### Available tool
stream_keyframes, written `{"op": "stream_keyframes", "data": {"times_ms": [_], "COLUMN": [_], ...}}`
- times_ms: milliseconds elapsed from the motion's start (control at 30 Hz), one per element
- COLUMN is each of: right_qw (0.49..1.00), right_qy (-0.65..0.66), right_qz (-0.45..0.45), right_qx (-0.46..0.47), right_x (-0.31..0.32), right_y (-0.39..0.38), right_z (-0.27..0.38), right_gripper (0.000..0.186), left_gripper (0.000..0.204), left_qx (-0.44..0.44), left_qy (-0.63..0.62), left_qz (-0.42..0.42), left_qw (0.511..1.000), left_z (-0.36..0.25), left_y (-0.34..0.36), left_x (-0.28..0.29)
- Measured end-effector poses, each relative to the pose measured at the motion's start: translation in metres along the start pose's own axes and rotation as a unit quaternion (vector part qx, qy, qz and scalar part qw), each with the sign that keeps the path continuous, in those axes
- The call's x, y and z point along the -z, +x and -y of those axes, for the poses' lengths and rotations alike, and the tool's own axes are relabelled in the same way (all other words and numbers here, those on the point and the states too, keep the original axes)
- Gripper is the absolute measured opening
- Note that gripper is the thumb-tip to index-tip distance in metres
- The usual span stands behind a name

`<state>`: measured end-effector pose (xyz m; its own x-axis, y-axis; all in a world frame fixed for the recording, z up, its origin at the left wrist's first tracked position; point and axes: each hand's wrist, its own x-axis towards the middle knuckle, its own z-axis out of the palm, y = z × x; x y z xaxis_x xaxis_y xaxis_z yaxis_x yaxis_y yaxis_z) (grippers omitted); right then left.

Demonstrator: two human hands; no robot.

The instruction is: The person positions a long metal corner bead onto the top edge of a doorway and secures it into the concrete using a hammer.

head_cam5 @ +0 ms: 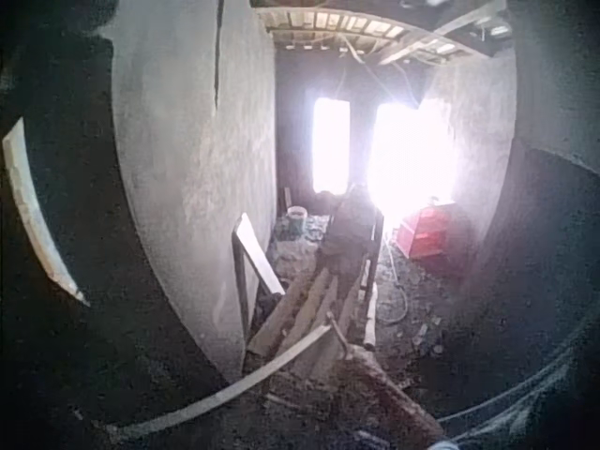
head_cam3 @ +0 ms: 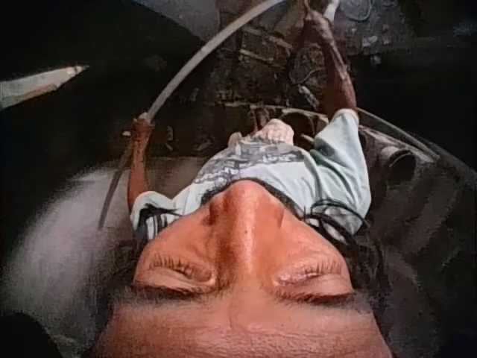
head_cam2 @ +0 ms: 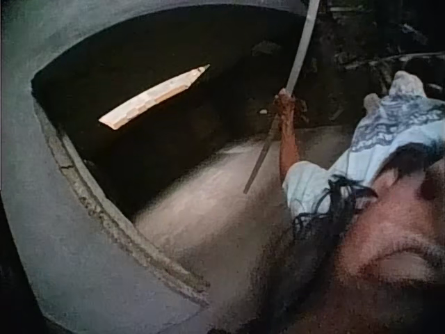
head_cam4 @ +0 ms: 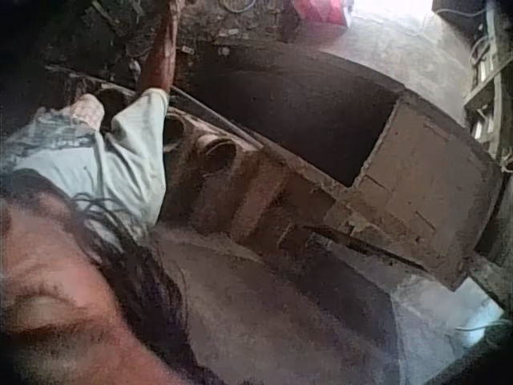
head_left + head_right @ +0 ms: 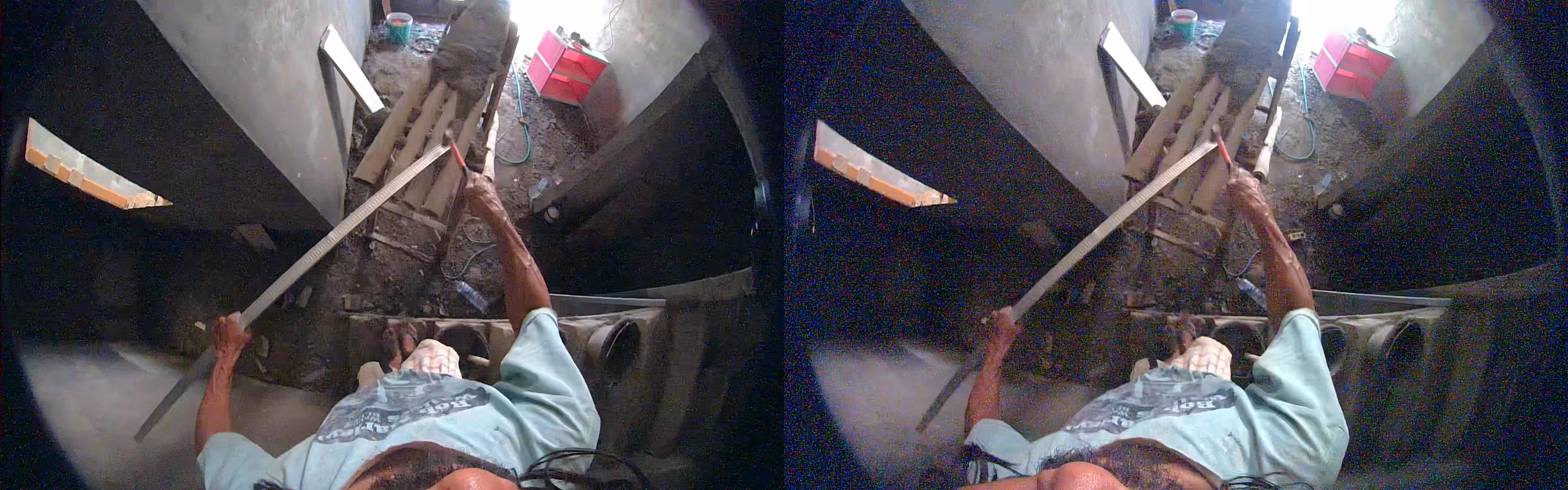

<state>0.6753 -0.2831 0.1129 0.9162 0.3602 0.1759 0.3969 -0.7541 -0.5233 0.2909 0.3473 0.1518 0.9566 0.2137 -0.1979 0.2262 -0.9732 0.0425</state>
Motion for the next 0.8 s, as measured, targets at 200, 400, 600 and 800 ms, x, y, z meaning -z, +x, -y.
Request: {"op": "stream_keyframes", "data": {"times_ms": [200,400,600,800], "right_qw": [0.95,0.986,0.957,0.968], "right_qy": [-0.125,0.061,-0.076,0.024], "right_qz": [-0.287,-0.02,-0.28,-0.191], "right_qx": [-0.022,-0.151,0.002,-0.163], "right_x": [0.02,-0.083,0.05,0.036], "right_y": [0.005,-0.002,0.024,0.0], "right_z": [0.091,-0.05,0.084,0.085], "right_gripper": [0.029,0.034,0.025,0.024], "left_gripper": [0.026,0.026,0.033,0.043], "left_qx": [0.029,0.059,0.043,0.05], "left_qy": [0.025,0.041,0.009,0.057], "left_qz": [-0.014,-0.031,0.042,0.032], "left_qw": [0.999,0.997,0.998,0.997], "left_z": [0.005,-0.042,0.006,0.022], "left_y": [-0.018,-0.03,-0.023,-0.032], "left_x": [0.012,0.059,0.017,0.036]}}
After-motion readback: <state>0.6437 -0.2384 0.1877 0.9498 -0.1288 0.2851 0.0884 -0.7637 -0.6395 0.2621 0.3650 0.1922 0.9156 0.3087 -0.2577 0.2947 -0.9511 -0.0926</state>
